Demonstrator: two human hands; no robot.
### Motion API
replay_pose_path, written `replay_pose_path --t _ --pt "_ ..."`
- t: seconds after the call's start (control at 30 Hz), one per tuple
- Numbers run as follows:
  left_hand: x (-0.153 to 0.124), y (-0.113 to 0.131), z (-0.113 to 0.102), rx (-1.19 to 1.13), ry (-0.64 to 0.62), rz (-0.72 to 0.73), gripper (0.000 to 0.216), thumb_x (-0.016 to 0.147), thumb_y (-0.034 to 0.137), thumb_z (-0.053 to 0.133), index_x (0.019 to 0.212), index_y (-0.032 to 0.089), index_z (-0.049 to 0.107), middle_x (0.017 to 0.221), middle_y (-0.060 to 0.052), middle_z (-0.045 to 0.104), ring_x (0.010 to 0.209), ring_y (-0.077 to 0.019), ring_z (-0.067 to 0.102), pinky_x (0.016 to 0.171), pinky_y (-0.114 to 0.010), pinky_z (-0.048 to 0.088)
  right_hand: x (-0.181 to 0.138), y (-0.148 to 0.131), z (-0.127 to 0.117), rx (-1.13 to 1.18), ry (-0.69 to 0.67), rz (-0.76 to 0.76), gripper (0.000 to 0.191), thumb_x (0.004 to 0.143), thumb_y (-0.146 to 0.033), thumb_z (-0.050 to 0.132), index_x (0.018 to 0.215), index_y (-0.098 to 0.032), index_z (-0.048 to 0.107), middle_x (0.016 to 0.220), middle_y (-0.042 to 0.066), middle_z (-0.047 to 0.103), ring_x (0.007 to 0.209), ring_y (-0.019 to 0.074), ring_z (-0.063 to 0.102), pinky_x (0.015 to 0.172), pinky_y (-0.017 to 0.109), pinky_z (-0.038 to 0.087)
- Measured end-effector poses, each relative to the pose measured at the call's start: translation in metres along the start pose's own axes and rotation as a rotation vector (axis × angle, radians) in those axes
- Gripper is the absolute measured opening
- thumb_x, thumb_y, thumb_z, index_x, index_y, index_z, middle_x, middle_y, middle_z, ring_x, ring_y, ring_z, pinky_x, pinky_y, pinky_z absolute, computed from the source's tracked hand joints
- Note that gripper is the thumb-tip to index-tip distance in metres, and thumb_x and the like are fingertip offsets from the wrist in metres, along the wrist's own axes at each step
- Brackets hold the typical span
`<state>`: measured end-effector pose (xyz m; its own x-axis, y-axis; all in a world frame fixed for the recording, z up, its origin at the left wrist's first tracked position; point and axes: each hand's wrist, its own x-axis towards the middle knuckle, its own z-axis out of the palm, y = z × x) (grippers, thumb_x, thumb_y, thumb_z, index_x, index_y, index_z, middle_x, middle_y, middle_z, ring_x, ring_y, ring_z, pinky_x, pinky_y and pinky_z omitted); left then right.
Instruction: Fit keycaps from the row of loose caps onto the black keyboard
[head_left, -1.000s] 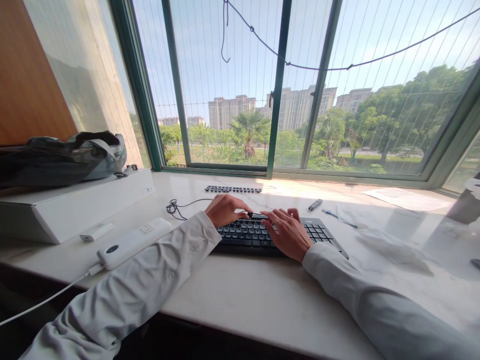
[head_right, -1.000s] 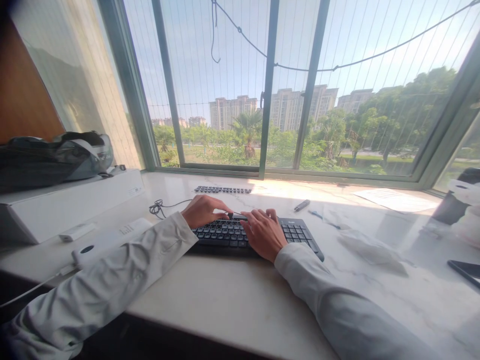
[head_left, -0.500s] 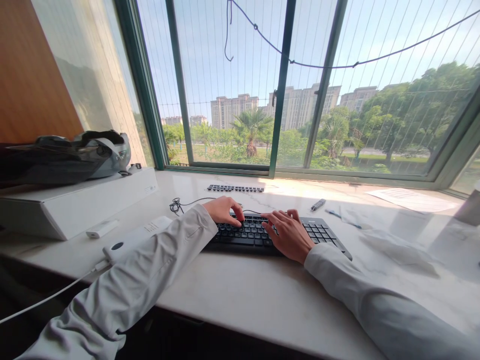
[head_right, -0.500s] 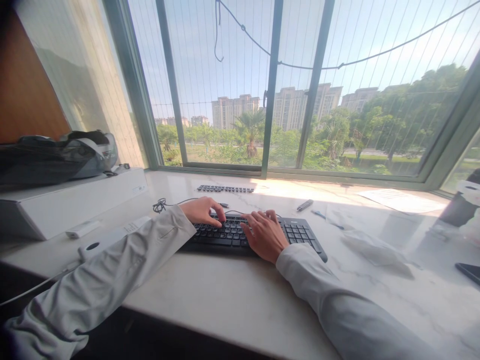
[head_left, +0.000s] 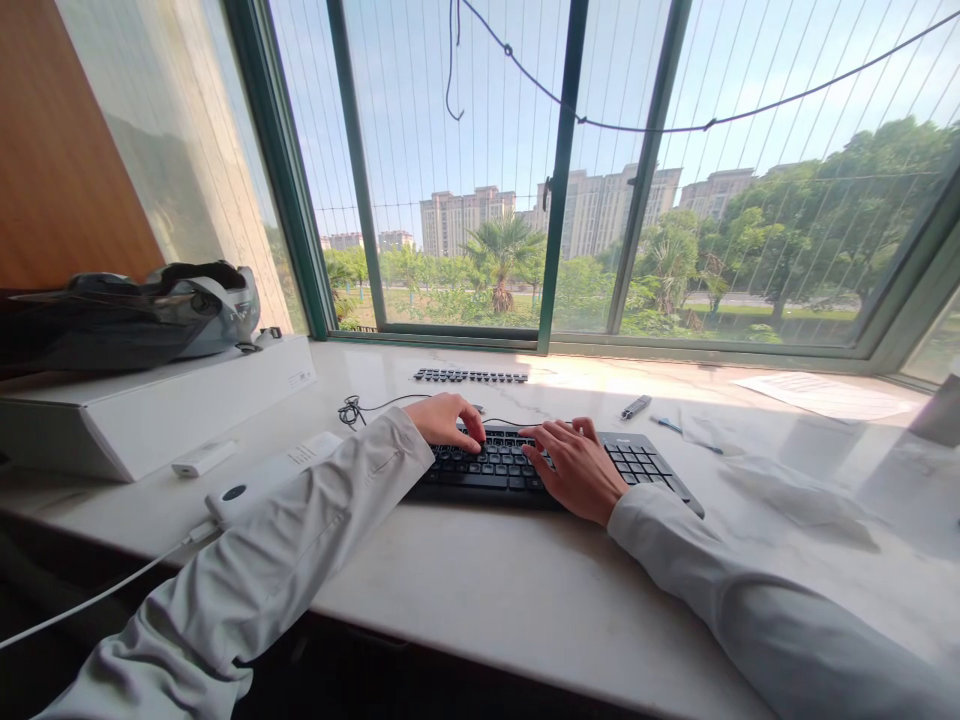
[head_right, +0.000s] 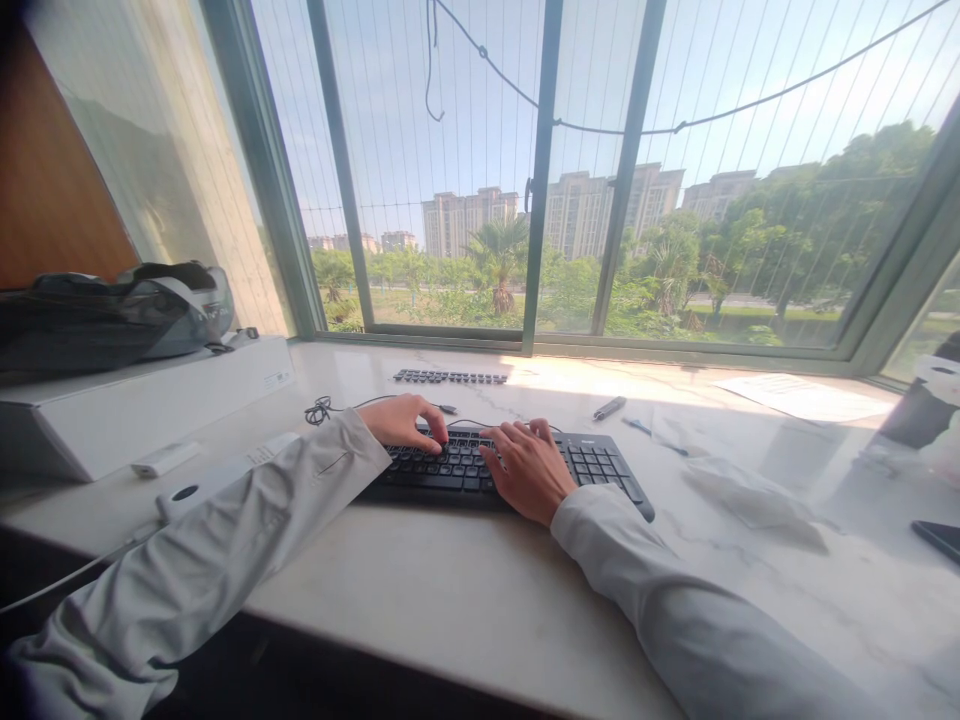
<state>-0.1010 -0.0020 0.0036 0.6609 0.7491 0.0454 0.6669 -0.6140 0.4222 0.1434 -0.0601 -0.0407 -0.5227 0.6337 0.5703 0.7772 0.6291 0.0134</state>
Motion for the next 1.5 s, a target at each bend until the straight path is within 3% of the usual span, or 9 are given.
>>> replay_pose_path --t 0.33,0.7,1.03,1.5 --pt "0.000 -0.004 -0.001 -0.063 -0.068 -0.024 0.035 0.065 0.041 0.073 0.094 0.020 0.072 0.088 -0.002 0.072 0.085 -0.0155 0.064 0.075 -0.021 0.044 0.000 0.000 0.000 0.020 0.000 0.003 0.028 0.096 -0.032 0.036 0.110 -0.022 0.057 0.100 0.004 0.068 0.093 0.0166 0.058 0.086 0.035 0.025" --pt "0.000 0.002 0.000 0.014 -0.034 -0.057 0.029 0.070 0.039 0.068 0.094 0.022 0.073 0.092 0.000 0.072 0.091 -0.0158 0.062 0.081 -0.021 0.041 0.000 -0.001 0.000 0.047 0.010 0.016 0.027 0.095 -0.032 0.037 0.113 -0.021 0.054 0.097 0.004 0.069 0.090 0.0171 0.059 0.085 0.035 0.025" --pt "0.000 0.004 0.002 0.061 0.015 -0.074 0.026 0.068 0.038 0.070 0.089 0.024 0.075 0.085 0.002 0.073 0.084 -0.0146 0.063 0.077 -0.021 0.041 0.000 -0.002 -0.001 0.041 0.001 0.008 0.027 0.095 -0.031 0.036 0.113 -0.022 0.054 0.097 0.004 0.068 0.091 0.0175 0.059 0.086 0.036 0.024" --pt "0.004 -0.010 0.007 -0.037 0.012 -0.161 0.036 0.062 0.046 0.074 0.091 0.024 0.076 0.086 0.000 0.073 0.088 -0.0171 0.064 0.077 -0.021 0.042 0.000 -0.004 0.000 0.048 -0.037 -0.057 0.028 0.096 -0.031 0.035 0.108 -0.024 0.060 0.098 0.004 0.067 0.092 0.0156 0.059 0.086 0.034 0.026"
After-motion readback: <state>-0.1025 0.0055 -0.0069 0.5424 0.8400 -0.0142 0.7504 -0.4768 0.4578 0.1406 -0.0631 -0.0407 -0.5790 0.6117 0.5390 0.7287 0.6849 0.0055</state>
